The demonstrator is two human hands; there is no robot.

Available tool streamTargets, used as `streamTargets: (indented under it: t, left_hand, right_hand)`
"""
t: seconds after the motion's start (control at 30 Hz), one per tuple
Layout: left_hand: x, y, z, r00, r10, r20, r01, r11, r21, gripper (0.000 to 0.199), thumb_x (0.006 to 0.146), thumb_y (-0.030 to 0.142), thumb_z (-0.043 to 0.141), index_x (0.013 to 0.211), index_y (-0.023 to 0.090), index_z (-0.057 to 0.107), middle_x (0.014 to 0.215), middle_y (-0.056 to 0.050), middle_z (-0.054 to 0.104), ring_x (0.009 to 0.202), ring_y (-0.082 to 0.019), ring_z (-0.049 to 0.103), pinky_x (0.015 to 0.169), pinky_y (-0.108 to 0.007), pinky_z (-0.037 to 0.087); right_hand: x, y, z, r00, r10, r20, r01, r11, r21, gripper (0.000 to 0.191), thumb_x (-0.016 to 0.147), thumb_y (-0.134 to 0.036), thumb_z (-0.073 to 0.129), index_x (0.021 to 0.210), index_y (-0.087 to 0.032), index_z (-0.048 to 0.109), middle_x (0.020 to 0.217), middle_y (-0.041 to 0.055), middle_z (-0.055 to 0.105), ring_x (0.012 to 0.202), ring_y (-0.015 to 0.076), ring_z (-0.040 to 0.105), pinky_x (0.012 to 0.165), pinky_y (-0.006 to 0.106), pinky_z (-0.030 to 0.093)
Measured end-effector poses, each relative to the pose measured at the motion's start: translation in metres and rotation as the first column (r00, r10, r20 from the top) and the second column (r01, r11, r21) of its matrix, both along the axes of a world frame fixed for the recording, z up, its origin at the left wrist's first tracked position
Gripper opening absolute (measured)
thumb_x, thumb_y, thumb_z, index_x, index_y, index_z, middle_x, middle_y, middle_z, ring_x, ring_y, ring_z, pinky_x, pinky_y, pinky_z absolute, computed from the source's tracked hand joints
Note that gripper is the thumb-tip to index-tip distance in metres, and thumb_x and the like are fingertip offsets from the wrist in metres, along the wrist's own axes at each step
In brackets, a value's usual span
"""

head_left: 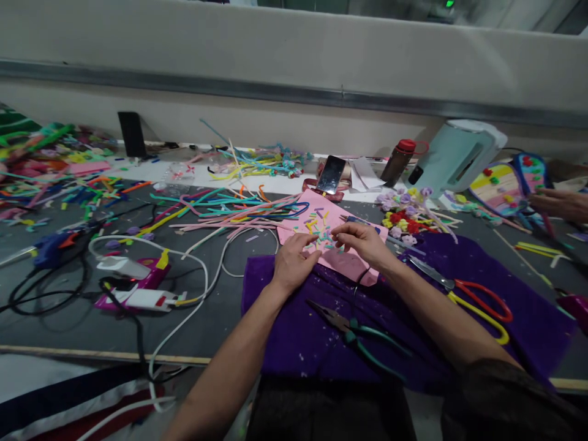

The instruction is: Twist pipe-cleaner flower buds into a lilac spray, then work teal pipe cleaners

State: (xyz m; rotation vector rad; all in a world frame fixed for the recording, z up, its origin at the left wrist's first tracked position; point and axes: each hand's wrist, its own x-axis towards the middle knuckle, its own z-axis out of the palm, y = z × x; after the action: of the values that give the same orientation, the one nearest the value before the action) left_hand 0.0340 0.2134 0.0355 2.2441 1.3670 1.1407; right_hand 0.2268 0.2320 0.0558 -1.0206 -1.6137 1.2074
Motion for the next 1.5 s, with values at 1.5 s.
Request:
streamTargets:
  t: [1.5]
  left_hand:
    - [0.006,-0.016,0.011,0.962,-0.026,0.272,0.081,0.978,-0.192,0.016,0.075,0.028,0.052,0.076,0.018,0.065,0.073,-0.002,0.065,0.065,-0.012,0.057,0.062,-0.022,0.042]
  right_hand:
    - [-0.024,-0.022,-0.005,0.966,-0.019,0.259,-0.009,0.994,0.106,0.02,0.077,-0.034,0.053,0.069,-0.016,0.055,0.057,-0.0023,0.052,0.046,0.0087,0.05,0.044,0.02,0.037]
